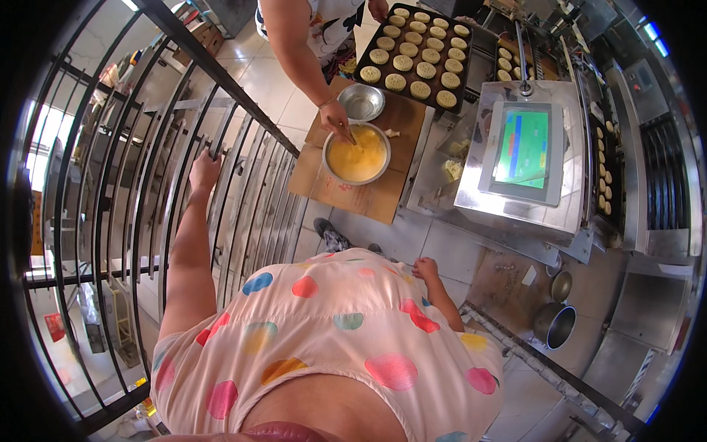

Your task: The person picks up a tray of cookies from a table, carries it across the room, and slides it onto a tall metal rack. The person then picks up another tray from the table and places it onto the rack, repeating this action with several trays.

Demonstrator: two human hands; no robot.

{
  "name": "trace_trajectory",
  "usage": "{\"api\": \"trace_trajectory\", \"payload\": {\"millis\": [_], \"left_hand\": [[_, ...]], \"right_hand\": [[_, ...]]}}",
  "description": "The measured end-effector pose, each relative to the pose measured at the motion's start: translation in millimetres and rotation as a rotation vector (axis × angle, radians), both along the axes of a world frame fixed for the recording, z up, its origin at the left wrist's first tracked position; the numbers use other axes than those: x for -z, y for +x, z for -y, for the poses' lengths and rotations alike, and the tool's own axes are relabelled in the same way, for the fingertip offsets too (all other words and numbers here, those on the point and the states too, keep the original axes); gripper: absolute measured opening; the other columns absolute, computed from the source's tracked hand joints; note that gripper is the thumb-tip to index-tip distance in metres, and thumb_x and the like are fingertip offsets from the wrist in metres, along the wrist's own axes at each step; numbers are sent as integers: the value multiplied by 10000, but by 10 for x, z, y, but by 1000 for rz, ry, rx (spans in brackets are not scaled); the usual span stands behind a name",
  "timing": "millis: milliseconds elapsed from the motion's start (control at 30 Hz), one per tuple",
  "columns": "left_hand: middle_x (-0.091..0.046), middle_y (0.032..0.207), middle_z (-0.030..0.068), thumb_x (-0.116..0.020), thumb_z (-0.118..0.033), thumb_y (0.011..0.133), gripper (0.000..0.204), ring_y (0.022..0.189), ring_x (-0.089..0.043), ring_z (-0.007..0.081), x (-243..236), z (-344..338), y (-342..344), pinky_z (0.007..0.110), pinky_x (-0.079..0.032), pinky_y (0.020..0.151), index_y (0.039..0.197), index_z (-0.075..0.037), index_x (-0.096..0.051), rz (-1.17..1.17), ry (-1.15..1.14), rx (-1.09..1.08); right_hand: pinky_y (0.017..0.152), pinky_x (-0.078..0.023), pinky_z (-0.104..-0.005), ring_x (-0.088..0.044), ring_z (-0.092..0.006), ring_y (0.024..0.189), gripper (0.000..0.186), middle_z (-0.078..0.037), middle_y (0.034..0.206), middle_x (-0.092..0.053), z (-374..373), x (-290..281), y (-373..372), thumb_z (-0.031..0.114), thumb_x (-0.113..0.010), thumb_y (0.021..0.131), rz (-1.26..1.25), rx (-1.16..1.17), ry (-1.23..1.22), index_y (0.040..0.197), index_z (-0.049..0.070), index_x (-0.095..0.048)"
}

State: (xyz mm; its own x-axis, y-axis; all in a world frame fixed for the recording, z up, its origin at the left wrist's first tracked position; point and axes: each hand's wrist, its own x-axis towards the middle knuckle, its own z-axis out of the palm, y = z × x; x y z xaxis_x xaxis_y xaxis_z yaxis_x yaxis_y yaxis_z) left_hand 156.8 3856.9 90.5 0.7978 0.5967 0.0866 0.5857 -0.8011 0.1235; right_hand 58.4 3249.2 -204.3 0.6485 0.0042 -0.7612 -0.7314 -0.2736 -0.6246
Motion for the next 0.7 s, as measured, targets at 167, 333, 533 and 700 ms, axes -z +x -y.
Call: {"api": "trace_trajectory", "payload": {"millis": [167, 333, 533, 700], "left_hand": [[-638, 888, 209, -565, -370, 826, 356, 861, -602, 387, -36, 57, -15, 475, -473, 725, 943, -34, -567, 28, 7, 6], [-635, 894, 214, -562, -362, 825, 346, 874, -597, 389, -77, 95, -4, 478, -469, 736, 934, -33, -561, 19, -13, -18], [-633, 901, 222, -561, -345, 823, 347, 879, -597, 395, -23, 26, -16, 482, -468, 748, 952, -22, -559, 21, -7, -11], [-632, 910, 226, -563, -345, 821, 351, 890, -596, 392, -67, 65, 11, 476, -471, 757, 954, -20, -556, 5, -19, -19]], "right_hand": [[473, -517, -293, -616, -185, 579, 160, -90, 751, -604, 25, 13, 0, 176, -546, 844, -21, 18, -10, 835, 18, -574], [479, -522, -296, -622, -191, 590, 156, -87, 745, -602, 58, 2, 33, 168, -542, 839, -43, 11, -15, 846, 15, -571], [474, -514, -290, -619, -184, 591, 148, -81, 740, -598, 56, -61, 95, 163, -536, 840, -44, -1, -22, 837, 20, -575], [464, -505, -277, -612, -175, 577, 142, -79, 722, -595, 34, -217, 139, 145, -516, 831, -20, -59, -82, 817, 17, -578]]}}
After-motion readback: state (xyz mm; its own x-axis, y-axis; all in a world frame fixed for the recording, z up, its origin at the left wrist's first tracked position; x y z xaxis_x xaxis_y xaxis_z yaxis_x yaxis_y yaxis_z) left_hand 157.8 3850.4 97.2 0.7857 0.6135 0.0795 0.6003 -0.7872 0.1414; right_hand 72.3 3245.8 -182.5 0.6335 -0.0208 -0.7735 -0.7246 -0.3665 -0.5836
